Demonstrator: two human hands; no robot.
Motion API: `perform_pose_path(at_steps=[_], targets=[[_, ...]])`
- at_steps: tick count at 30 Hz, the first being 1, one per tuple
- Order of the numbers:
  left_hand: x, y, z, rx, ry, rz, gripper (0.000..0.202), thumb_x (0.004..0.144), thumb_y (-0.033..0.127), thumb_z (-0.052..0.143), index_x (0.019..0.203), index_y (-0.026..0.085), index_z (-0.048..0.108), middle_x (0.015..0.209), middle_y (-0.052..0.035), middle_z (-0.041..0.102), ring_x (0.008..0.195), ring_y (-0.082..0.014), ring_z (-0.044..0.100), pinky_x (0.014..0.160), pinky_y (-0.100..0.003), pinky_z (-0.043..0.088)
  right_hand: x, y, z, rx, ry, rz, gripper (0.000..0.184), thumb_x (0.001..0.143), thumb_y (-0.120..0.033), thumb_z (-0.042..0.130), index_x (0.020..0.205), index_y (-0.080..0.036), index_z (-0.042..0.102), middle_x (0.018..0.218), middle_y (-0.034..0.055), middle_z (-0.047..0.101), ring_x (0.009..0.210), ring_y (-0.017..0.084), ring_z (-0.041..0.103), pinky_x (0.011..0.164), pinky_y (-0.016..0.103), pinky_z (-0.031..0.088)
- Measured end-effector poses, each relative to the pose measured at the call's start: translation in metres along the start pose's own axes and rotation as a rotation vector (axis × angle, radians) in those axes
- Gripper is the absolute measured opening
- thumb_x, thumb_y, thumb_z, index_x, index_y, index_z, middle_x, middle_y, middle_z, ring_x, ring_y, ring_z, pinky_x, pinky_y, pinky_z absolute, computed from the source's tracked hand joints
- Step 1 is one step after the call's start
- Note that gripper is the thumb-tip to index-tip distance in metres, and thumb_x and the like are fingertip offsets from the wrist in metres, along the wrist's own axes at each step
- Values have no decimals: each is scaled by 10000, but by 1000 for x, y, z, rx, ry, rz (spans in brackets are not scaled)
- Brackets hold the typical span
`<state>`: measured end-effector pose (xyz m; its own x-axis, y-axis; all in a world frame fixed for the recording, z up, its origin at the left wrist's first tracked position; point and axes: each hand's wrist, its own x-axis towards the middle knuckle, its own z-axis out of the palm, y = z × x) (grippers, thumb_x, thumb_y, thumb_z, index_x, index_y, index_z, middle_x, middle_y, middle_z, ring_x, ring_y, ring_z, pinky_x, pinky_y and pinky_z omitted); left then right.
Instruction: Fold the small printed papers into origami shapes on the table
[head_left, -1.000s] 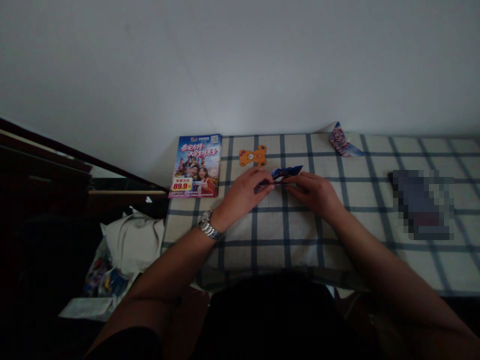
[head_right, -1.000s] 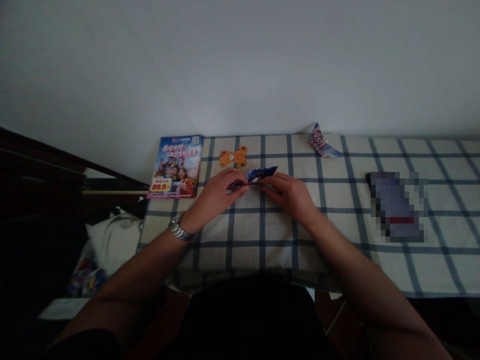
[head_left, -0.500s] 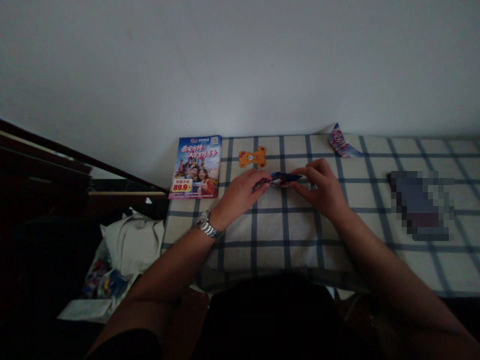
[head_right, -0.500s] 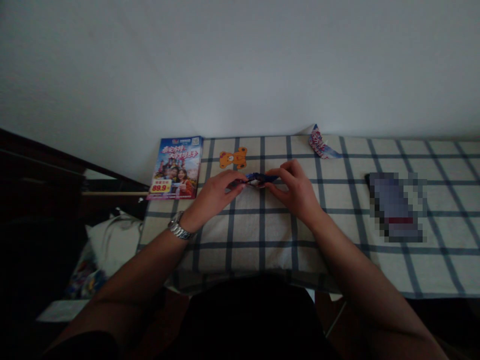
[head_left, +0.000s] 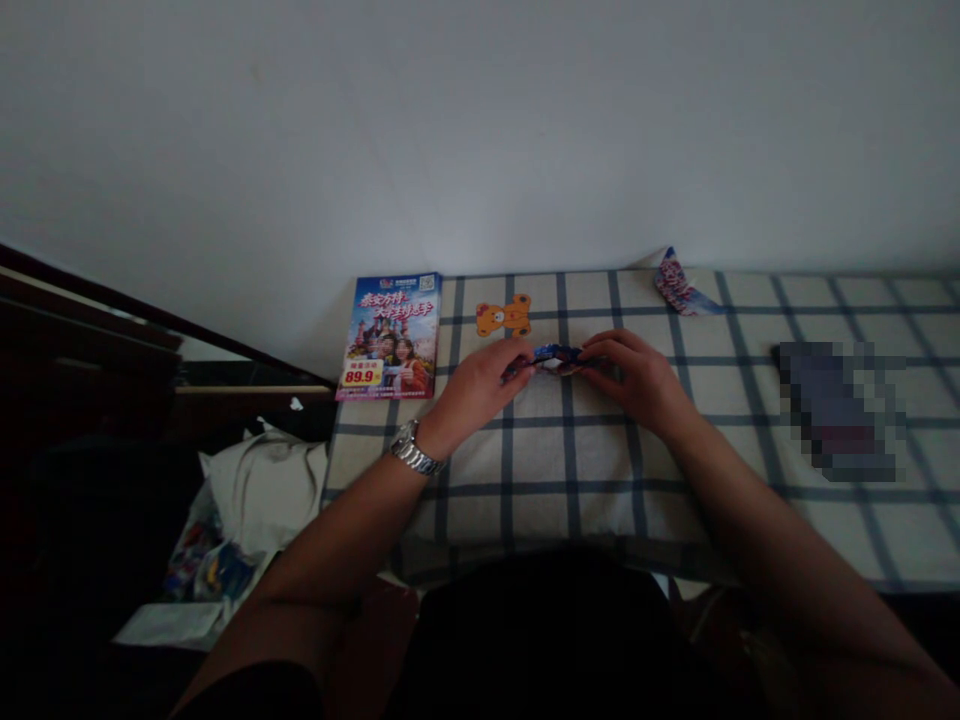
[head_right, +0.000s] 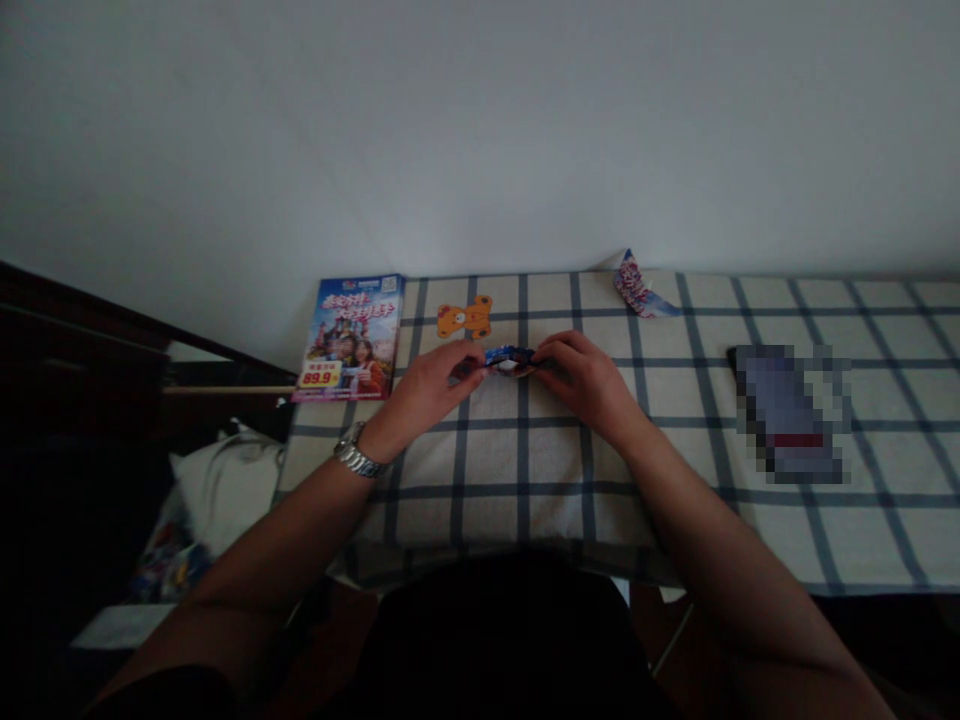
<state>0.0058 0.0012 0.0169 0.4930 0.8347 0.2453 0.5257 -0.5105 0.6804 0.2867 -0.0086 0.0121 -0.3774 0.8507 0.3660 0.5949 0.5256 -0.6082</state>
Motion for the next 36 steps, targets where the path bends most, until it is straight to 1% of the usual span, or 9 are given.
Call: perform_pose_path(at_steps=[3, 6, 8, 11, 14, 17, 21, 28, 36], targets=[[0, -1, 0, -5, -2, -11, 99, 1042, 249, 645, 1134, 225, 670, 1067, -30, 737, 914, -170, 716, 841, -317, 573, 0, 2, 0, 1, -18, -6, 129, 983, -209, 675, 1094, -256, 719, 1139, 93, 717, 994, 257, 724, 864, 410, 612], [-1, 1, 0, -15, 12, -39, 161, 1029, 321, 689, 1160, 229, 679, 1082, -27, 752, 898, -161, 727, 849, -313, 587, 0, 4, 0, -8, -22, -12, 114, 982, -187, 664, 1054, -252, 723, 1113, 88, 724, 1005, 261, 728, 865, 406, 608], [-1, 3, -1, -31, 21, -49, 160, 1047, 351, 662, 1145, 227, 687, 1072, -27, 761, 888, -154, 734, 847, -305, 597, 0, 3, 0, -15, -21, -8, 112, 980, -181, 662, 1040, -252, 725, 1088, 83, 726, 979, 257, 730, 851, 402, 609], [0, 5, -2, -65, 37, -64, 132, 1070, 284, 595, 1133, 223, 695, 1073, -28, 770, 927, -150, 743, 854, -290, 608, 0, 1, -1, -10, -24, -9, 110, 977, -181, 662, 1029, -252, 728, 1080, 82, 730, 971, 259, 734, 847, 407, 612], [1, 5, -1, -80, 50, -77, 124, 1035, 222, 623, 1135, 220, 697, 1069, -25, 771, 946, -150, 744, 859, -284, 612, 0, 0, -1, 2, -31, -22, 111, 978, -183, 664, 1034, -255, 726, 1076, 80, 733, 978, 258, 737, 853, 405, 614], [1, 3, 1, -88, 55, -81, 149, 1009, 198, 648, 1149, 218, 695, 1074, -22, 770, 933, -150, 743, 858, -286, 610, 0, 0, -1, 8, -45, -23, 113, 984, -182, 665, 1051, -255, 720, 1058, 74, 729, 955, 247, 736, 838, 390, 611], [0, 1, 3, -90, 54, -69, 198, 976, 164, 669, 1165, 220, 690, 1103, -23, 765, 929, -147, 737, 876, -295, 612, 0, 1, 0, 12, -51, -26, 124, 981, -177, 659, 1043, -263, 723, 1085, 70, 735, 985, 248, 738, 857, 391, 614], [0, 2, 2, -82, 60, -52, 220, 964, 160, 673, 1176, 218, 685, 1114, -29, 763, 910, -142, 735, 867, -293, 610, 1, 1, -1, 23, -43, -29, 117, 982, -190, 655, 1031, -268, 727, 1077, 69, 739, 988, 252, 742, 873, 401, 620], [1, 5, 0, -62, 78, -61, 167, 1008, 182, 633, 1159, 216, 694, 1080, -28, 761, 913, -148, 730, 853, -292, 611, -1, 4, 0, 27, -50, 14, 107, 969, -181, 662, 1051, -248, 681, 1004, 60, 733, 880, 235, 729, 774, 362, 587]])
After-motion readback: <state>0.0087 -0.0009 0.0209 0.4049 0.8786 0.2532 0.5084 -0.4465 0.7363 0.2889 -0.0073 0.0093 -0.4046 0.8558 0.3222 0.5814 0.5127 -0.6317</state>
